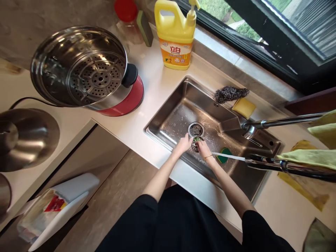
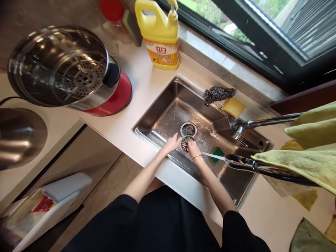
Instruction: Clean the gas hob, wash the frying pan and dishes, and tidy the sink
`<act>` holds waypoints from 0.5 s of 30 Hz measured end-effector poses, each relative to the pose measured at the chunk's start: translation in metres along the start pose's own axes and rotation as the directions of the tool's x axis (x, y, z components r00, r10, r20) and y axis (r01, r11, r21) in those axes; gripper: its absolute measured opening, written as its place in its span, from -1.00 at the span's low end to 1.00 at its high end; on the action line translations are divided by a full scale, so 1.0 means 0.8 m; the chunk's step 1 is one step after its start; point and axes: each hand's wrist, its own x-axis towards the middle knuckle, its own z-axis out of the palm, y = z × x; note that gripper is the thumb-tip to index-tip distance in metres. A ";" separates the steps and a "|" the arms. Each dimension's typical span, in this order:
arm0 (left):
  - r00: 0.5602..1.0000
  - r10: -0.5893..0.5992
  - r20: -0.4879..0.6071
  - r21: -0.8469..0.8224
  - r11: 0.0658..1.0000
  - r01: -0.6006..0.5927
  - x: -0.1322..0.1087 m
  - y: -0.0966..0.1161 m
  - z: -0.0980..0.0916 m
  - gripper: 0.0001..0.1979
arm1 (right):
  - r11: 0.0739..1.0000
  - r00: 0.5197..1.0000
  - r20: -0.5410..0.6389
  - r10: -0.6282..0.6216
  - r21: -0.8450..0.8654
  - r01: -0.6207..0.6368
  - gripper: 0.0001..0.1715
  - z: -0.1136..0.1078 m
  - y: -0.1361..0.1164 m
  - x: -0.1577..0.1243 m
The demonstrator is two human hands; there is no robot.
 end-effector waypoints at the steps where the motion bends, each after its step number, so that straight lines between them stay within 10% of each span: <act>1: 0.998 -0.023 0.051 -0.080 0.996 0.027 0.002 0.009 0.012 -0.45 | 1.000 1.000 -0.003 -0.024 0.005 0.024 -0.67 -0.011 -0.006 -0.005; 7: 0.997 -0.011 0.078 -0.502 0.863 0.049 -0.006 0.009 0.039 -0.68 | 0.995 0.986 -0.158 -0.048 0.078 0.060 -0.65 -0.075 -0.040 -0.026; 10: 0.998 -0.061 -0.028 -0.621 0.783 0.030 -0.010 0.008 0.042 -0.74 | 0.957 0.887 -0.406 0.222 0.265 -0.118 -0.53 -0.086 -0.055 -0.037; 12: 0.993 -0.095 -0.074 -0.695 0.719 0.017 -0.012 0.014 0.044 -0.77 | 0.791 0.799 -0.341 0.495 0.557 -0.253 -0.43 -0.082 -0.062 -0.043; 15: 0.988 -0.114 -0.104 -0.771 0.637 -0.007 -0.019 0.024 0.048 -0.81 | 0.275 0.771 0.123 0.625 0.890 -0.365 -0.51 -0.073 -0.062 -0.053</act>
